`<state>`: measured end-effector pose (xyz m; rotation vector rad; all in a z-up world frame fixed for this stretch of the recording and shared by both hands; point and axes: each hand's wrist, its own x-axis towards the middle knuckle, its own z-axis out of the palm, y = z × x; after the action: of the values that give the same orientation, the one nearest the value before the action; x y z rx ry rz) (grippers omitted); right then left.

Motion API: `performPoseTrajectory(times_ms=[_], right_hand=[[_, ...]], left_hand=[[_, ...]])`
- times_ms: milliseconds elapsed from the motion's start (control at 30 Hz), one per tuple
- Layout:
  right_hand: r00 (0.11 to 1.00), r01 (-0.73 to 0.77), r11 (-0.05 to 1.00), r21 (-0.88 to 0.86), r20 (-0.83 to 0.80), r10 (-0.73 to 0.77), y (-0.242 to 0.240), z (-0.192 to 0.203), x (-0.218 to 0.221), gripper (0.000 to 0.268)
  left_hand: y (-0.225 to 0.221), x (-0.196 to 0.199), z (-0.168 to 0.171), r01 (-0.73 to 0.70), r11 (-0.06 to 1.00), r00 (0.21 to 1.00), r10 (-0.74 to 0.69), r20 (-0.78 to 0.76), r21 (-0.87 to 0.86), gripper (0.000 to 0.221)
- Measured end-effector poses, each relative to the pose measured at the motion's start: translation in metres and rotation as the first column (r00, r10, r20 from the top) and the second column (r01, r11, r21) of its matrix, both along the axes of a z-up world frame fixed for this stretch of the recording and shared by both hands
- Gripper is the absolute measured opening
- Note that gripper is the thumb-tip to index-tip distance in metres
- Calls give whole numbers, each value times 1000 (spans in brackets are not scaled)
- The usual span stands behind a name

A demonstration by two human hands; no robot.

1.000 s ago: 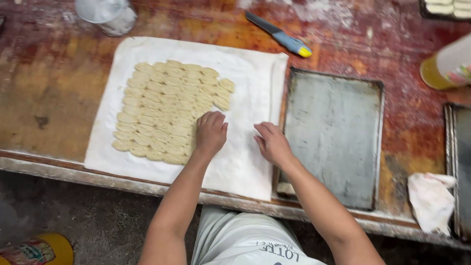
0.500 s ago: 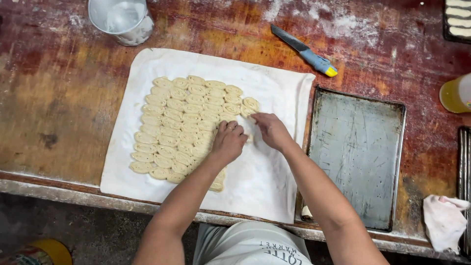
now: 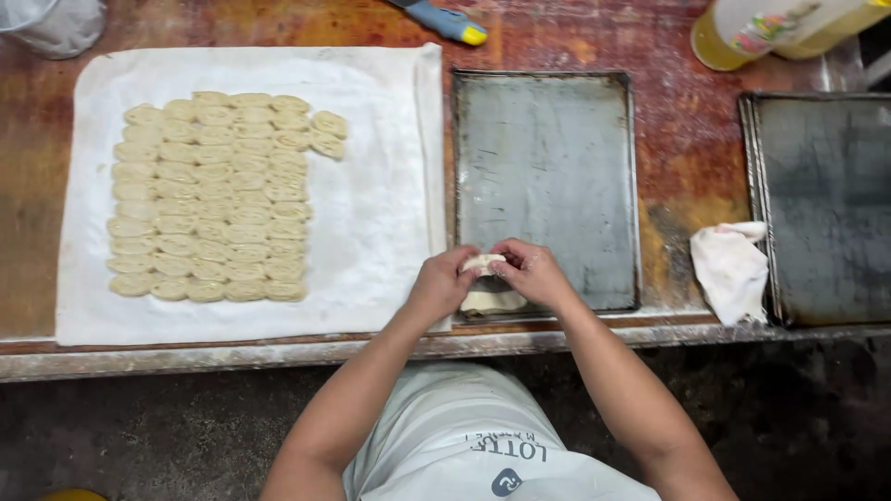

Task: Arranging small pre-cut pieces of dough into organized rows on a metal baking tray.

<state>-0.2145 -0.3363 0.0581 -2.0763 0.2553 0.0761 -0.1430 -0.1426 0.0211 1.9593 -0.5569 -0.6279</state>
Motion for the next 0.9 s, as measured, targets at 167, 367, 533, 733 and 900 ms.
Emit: performPoseTrajectory(times_ms=[167, 367, 533, 733, 900], right_hand=[[996, -70, 988, -136, -69, 61, -12, -12, -35, 27], [992, -77, 851, -520, 45, 118, -13, -45, -49, 17], [956, 51, 677, -734, 233, 180, -7, -56, -57, 26], [822, -539, 672, -507, -490, 289, 49, 85, -55, 62], [786, -572, 620, -537, -575, 227, 42, 76, -56, 69]], left_hand=[[-16, -40, 2, -1, 956, 829, -164, 535, 294, 20], [-14, -42, -3, -138, 921, 761, -136, 634, 363, 18], [-7, -39, -10, -131, 935, 693, -152, 705, 331, 23], [-14, -70, 92, 231, 750, 844, -472, 257, 620, 75], [-3, -67, 77, 201, 651, 827, -513, 230, 732, 83]])
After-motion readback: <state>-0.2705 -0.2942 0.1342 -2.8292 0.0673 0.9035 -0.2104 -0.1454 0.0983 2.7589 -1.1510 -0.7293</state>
